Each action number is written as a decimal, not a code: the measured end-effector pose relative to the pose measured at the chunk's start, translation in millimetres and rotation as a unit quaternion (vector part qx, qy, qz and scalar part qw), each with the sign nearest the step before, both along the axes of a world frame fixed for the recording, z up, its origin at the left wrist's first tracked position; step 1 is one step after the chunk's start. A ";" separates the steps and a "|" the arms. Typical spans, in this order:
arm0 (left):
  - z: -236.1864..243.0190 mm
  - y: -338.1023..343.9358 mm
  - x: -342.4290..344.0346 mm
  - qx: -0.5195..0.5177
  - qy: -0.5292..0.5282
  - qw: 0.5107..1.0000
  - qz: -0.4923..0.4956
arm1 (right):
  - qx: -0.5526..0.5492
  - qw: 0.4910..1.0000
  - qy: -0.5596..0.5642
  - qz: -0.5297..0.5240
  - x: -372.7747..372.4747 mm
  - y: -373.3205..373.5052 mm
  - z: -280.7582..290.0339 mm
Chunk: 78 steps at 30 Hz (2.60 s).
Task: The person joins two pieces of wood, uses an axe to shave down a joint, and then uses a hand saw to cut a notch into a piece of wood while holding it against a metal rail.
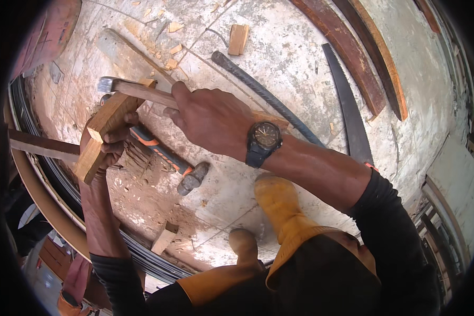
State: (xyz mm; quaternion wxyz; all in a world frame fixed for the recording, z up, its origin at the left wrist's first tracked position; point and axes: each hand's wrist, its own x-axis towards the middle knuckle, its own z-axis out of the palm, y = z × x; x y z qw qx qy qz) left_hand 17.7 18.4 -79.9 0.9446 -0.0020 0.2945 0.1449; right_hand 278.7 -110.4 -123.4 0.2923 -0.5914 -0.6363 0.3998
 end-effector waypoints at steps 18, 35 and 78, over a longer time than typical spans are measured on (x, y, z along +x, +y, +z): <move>-1.5 -123.9 32.1 0.566 0.448 0.670 0.173 | 0.022 0.982 0.174 -0.072 -2.2 -38.0 88.0; -8.5 -173.5 -18.0 0.600 0.466 0.647 0.071 | -0.064 0.991 0.120 0.019 -63.1 -105.5 171.0; 31.1 -146.8 -1.3 -0.118 0.084 0.967 0.210 | -0.157 0.964 0.208 0.055 -30.2 -108.9 144.2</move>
